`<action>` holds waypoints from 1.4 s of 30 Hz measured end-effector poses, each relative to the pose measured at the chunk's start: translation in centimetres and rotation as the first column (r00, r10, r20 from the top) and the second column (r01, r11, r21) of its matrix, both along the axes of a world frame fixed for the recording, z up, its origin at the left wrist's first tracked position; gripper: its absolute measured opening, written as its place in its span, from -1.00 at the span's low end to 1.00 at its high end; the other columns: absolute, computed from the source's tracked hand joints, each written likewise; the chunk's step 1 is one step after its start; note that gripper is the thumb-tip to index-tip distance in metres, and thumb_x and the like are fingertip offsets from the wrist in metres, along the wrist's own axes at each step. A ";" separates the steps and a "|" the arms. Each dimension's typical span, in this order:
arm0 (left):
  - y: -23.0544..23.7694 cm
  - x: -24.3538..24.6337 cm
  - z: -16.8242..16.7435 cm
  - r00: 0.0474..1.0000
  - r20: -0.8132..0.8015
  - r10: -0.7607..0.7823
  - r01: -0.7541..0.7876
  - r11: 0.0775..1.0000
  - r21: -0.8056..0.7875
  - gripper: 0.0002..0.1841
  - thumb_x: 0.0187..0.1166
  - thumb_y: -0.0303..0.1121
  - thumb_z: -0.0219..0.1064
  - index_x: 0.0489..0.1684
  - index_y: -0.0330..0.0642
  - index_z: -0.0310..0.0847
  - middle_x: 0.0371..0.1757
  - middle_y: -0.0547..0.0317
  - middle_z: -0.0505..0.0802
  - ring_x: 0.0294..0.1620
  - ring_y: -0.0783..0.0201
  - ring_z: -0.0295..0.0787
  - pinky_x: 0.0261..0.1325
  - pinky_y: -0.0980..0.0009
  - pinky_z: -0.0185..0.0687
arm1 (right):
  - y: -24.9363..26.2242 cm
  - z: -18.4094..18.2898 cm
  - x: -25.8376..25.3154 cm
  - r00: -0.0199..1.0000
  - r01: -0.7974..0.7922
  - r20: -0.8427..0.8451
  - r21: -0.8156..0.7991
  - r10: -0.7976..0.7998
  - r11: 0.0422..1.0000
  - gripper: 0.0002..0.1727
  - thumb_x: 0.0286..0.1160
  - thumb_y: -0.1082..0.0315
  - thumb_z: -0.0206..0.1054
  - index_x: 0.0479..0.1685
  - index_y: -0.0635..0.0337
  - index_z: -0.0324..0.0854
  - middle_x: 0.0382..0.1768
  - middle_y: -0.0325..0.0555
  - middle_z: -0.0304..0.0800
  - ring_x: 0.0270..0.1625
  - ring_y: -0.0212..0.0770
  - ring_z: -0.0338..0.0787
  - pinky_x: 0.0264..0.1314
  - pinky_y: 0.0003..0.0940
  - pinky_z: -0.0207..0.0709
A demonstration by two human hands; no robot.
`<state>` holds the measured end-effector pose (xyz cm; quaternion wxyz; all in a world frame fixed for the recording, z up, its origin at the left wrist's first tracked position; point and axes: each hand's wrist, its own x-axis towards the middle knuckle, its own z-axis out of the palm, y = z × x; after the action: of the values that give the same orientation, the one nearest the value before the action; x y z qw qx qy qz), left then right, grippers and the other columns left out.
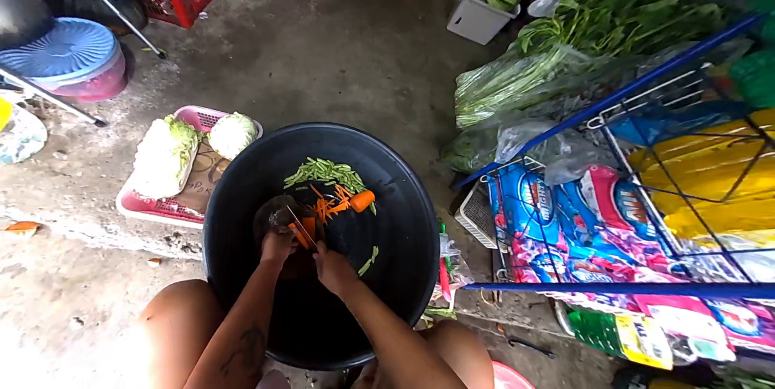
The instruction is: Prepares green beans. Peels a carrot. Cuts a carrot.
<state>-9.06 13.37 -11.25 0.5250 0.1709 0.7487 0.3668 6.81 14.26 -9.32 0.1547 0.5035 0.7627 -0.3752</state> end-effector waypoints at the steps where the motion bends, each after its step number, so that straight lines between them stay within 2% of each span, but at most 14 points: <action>1: 0.0 0.0 0.0 1.000 0.007 0.010 -0.010 1.000 0.009 -0.57 0.80 -0.31 0.24 0.50 -0.41 0.42 0.27 -0.27 0.76 0.06 0.04 0.88 0.14 0.14 0.82 | 0.0 0.4 -0.1 1.000 0.010 -0.008 0.019 -0.009 1.000 -0.48 0.96 0.08 -0.17 0.74 0.11 0.19 0.19 0.24 0.79 0.27 0.22 0.84 0.33 0.18 0.66; 4: -0.3 0.0 0.2 0.998 0.050 0.037 -0.037 0.999 -0.003 -0.57 0.80 -0.32 0.25 0.51 -0.39 0.40 0.32 -0.26 0.74 0.11 0.03 0.87 0.17 0.14 0.80 | -0.6 1.8 -0.4 1.000 0.004 0.026 0.047 -0.005 0.999 -0.52 0.96 0.09 -0.17 0.67 0.09 0.24 0.14 0.22 0.81 0.24 0.22 0.85 0.27 0.18 0.68; 10: -0.3 -0.1 0.3 0.990 0.113 0.084 -0.086 0.996 0.015 -0.60 0.79 -0.34 0.25 0.48 -0.38 0.41 0.24 -0.21 0.76 0.01 0.12 0.87 0.09 0.22 0.80 | -0.6 3.1 0.1 0.996 -0.060 0.069 0.072 0.055 0.996 -0.52 0.96 0.09 -0.18 0.68 0.09 0.25 0.14 0.21 0.80 0.24 0.21 0.85 0.29 0.18 0.67; 24: -0.1 -0.3 -0.1 0.984 0.140 0.111 -0.113 0.994 0.005 -0.62 0.76 -0.37 0.29 0.43 -0.36 0.42 0.16 -0.17 0.78 -0.07 0.15 0.86 0.02 0.25 0.80 | -0.9 3.5 0.4 0.991 -0.088 0.111 0.065 0.081 0.994 -0.52 0.96 0.09 -0.17 0.68 0.07 0.24 0.11 0.20 0.81 0.24 0.20 0.85 0.29 0.17 0.68; 28: -0.2 -0.4 0.0 0.986 0.136 0.095 -0.096 0.995 -0.004 -0.61 0.78 -0.36 0.28 0.46 -0.35 0.41 0.20 -0.17 0.77 -0.02 0.15 0.86 0.05 0.25 0.81 | -0.4 4.7 -0.5 0.982 -0.099 0.166 0.024 0.094 0.995 -0.50 0.96 0.11 -0.18 0.74 0.06 0.17 0.16 0.22 0.80 0.29 0.22 0.82 0.32 0.20 0.66; 31: -0.2 -0.5 0.0 0.990 0.124 0.067 -0.069 0.998 0.012 -0.57 0.79 -0.35 0.25 0.53 -0.36 0.37 0.30 -0.21 0.74 0.08 0.07 0.86 0.12 0.17 0.81 | -0.1 5.7 -1.4 0.979 -0.085 0.188 -0.004 0.084 0.996 -0.46 0.95 0.15 -0.16 0.82 0.03 0.10 0.23 0.24 0.78 0.33 0.25 0.80 0.34 0.25 0.63; 38: -0.1 -0.4 -0.3 0.994 0.098 0.048 -0.048 0.999 -0.009 -0.59 0.79 -0.34 0.26 0.51 -0.34 0.40 0.29 -0.19 0.74 0.03 0.12 0.87 0.10 0.22 0.82 | 0.0 5.3 -2.3 0.975 -0.055 0.213 -0.015 0.057 0.998 -0.48 0.95 0.16 -0.16 0.82 -0.01 0.08 0.26 0.22 0.78 0.35 0.23 0.80 0.35 0.24 0.63; 42: -0.1 -0.5 -0.1 0.999 0.026 -0.028 0.029 0.998 -0.052 -0.59 0.81 -0.28 0.24 0.48 -0.34 0.44 0.24 -0.19 0.76 -0.01 0.13 0.88 0.08 0.23 0.81 | -0.5 3.9 -2.2 0.979 -0.044 0.197 -0.006 0.044 0.999 -0.48 0.96 0.14 -0.18 0.82 0.01 0.09 0.24 0.21 0.78 0.33 0.22 0.81 0.34 0.22 0.64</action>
<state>-9.56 13.22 -11.40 0.5439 0.1632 0.7489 0.3416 4.65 13.80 -5.43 0.2382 0.5212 0.7542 -0.3206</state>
